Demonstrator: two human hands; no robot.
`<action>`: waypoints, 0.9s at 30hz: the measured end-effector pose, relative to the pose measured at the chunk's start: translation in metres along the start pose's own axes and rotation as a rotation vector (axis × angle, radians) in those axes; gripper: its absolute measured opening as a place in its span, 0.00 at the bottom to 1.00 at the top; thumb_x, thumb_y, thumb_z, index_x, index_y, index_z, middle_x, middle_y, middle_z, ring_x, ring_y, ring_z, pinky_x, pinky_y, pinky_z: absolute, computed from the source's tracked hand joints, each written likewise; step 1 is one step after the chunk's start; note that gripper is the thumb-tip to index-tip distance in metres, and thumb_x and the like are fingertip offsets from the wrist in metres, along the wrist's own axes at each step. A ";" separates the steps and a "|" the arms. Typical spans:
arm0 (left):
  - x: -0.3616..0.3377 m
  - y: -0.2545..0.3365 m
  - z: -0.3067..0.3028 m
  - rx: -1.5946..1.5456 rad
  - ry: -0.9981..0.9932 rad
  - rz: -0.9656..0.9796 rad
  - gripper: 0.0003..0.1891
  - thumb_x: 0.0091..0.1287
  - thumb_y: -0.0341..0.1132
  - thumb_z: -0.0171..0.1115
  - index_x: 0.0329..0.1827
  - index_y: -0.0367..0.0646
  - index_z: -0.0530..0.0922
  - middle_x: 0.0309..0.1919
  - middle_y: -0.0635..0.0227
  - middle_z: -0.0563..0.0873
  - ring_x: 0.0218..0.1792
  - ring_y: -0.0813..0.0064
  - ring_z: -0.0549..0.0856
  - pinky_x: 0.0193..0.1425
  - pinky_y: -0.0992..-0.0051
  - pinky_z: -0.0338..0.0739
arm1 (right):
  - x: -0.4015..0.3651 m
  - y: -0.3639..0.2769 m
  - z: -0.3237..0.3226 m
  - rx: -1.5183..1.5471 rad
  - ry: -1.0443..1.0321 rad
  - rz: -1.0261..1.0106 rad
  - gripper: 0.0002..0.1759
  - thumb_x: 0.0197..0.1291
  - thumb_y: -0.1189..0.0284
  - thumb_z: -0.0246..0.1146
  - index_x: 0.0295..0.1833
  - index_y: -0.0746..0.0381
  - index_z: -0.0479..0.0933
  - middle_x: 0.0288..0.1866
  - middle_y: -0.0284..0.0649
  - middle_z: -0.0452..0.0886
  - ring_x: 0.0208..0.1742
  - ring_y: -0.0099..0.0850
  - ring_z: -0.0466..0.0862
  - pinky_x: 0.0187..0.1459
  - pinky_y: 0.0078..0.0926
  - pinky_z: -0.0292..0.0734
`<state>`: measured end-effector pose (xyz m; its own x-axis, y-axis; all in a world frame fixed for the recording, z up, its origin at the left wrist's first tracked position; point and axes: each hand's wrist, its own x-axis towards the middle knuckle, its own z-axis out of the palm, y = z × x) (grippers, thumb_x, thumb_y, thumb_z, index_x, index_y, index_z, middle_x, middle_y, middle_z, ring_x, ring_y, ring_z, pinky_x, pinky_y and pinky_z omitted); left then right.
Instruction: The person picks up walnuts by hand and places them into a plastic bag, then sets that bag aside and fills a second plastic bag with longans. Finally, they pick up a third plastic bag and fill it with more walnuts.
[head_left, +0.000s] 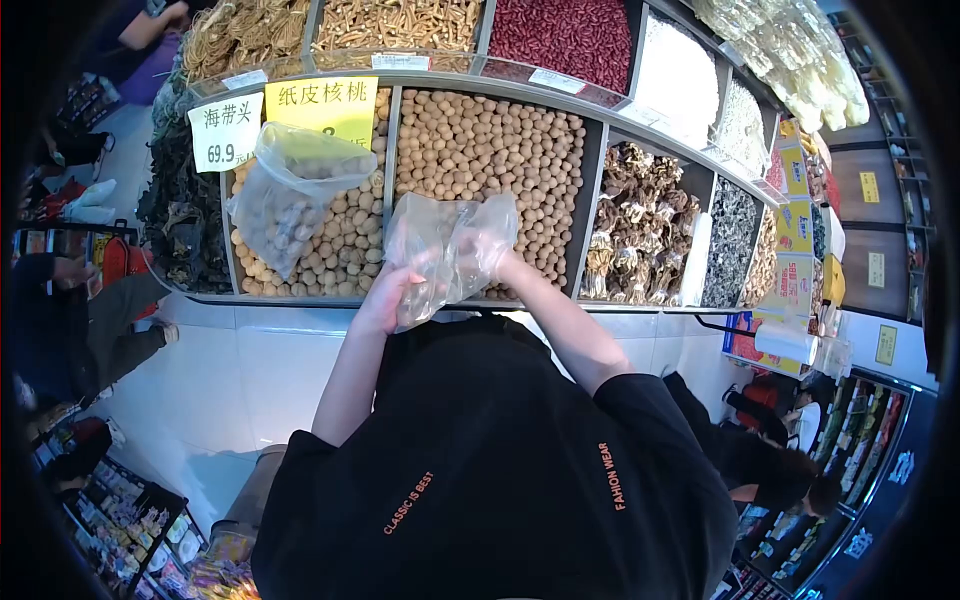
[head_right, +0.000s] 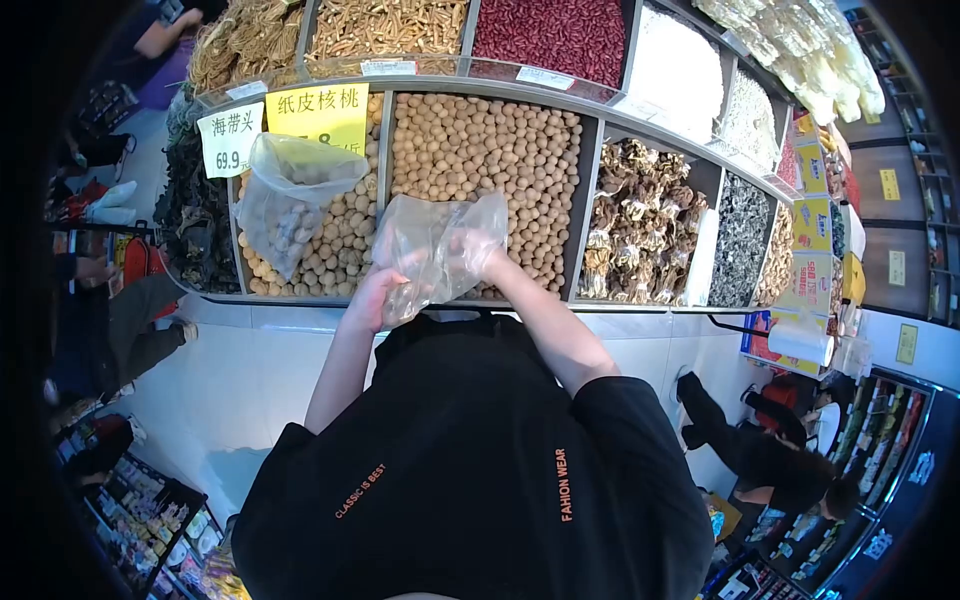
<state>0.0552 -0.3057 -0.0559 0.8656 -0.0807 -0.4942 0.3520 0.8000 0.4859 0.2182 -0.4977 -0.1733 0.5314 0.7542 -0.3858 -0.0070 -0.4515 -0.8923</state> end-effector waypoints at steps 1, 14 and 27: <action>-0.003 0.002 0.009 0.016 0.003 0.061 0.41 0.57 0.23 0.47 0.80 0.45 0.55 0.66 0.53 0.76 0.52 0.58 0.86 0.44 0.62 0.87 | -0.001 -0.014 0.000 -0.390 -0.015 -0.024 0.19 0.54 0.61 0.71 0.46 0.61 0.77 0.42 0.43 0.84 0.44 0.43 0.85 0.47 0.41 0.80; 0.000 -0.001 0.054 0.172 0.106 0.118 0.38 0.61 0.21 0.55 0.78 0.44 0.56 0.62 0.58 0.81 0.44 0.67 0.88 0.34 0.67 0.88 | -0.037 -0.046 0.007 -1.053 0.284 -0.213 0.35 0.61 0.55 0.61 0.74 0.41 0.61 0.67 0.55 0.62 0.66 0.59 0.70 0.63 0.54 0.70; 0.001 0.017 0.057 0.264 0.238 -0.041 0.17 0.75 0.41 0.51 0.61 0.43 0.76 0.45 0.68 0.87 0.37 0.71 0.89 0.28 0.70 0.85 | 0.009 -0.007 -0.010 0.056 -0.009 -0.143 0.17 0.64 0.69 0.68 0.55 0.66 0.81 0.51 0.41 0.85 0.51 0.27 0.83 0.53 0.27 0.80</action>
<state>0.0826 -0.3264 -0.0069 0.7523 0.0563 -0.6564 0.4915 0.6156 0.6161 0.2319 -0.4924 -0.1685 0.5232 0.8131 -0.2553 0.0207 -0.3116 -0.9500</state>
